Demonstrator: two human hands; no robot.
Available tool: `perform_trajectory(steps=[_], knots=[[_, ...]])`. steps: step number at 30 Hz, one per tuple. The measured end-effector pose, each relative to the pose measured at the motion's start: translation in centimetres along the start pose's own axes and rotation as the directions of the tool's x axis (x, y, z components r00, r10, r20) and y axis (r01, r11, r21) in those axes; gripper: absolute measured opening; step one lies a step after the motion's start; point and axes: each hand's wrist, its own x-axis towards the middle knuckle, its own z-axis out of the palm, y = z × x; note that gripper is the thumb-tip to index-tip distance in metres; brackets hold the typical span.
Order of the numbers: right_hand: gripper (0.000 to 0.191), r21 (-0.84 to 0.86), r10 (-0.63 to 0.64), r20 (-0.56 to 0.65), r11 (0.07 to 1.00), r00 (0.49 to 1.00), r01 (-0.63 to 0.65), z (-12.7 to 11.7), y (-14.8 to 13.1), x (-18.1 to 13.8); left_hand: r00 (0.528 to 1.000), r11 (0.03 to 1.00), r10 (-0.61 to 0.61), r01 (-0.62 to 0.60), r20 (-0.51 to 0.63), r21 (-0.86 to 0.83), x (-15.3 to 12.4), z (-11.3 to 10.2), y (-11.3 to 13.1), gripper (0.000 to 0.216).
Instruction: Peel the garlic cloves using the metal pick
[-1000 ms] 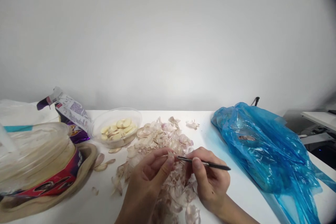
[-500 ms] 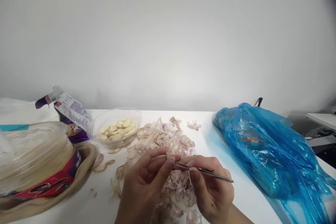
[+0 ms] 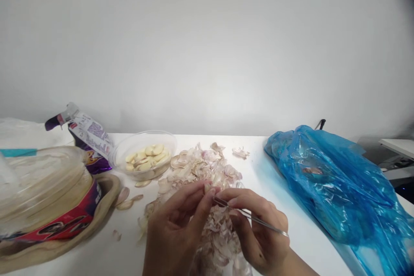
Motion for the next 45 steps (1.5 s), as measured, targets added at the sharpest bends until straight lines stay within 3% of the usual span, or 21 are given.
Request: perform_trajectory(steps=[6, 13, 25, 32, 40, 45], knots=[[0.032, 0.026, 0.014, 0.012, 1.000, 1.000, -0.014, -0.11, 0.18, -0.30, 1.000, 1.000, 0.021, -0.020, 0.015, -0.007, -0.26, 0.07, 0.19, 0.014], [0.029, -0.055, -0.026, 0.001, 0.998, 1.000, 0.026, -0.10, 0.27, -0.39, 0.998, 1.000, 0.018, -0.018, 0.054, -0.012, -0.25, -0.12, 0.14, 0.015], [0.023, -0.009, 0.054, -0.173, 0.998, 0.983, -0.057, 0.12, 0.49, -0.95, 0.979, 0.990, -0.072, 0.093, 0.192, -0.104, -0.02, -0.20, 0.28, 0.017], [0.023, 0.065, 0.035, -0.189, 0.998, 0.981, -0.023, 0.26, 0.17, -0.76, 0.987, 0.991, -0.055, 0.072, 0.152, -0.109, -0.04, -0.09, -0.04, 0.019], [0.017, 0.055, 0.118, -0.190, 0.992, 0.975, -0.109, 0.33, 0.14, -0.59, 0.999, 0.999, 0.021, -0.020, 0.034, -0.026, 0.57, -0.17, -0.11, 0.018], [0.021, 0.064, 0.077, -0.168, 0.996, 0.983, -0.067, 0.17, -0.03, -0.67, 0.997, 0.998, 0.058, -0.059, 0.051, 0.016, 0.57, -0.34, 0.01, 0.017]])
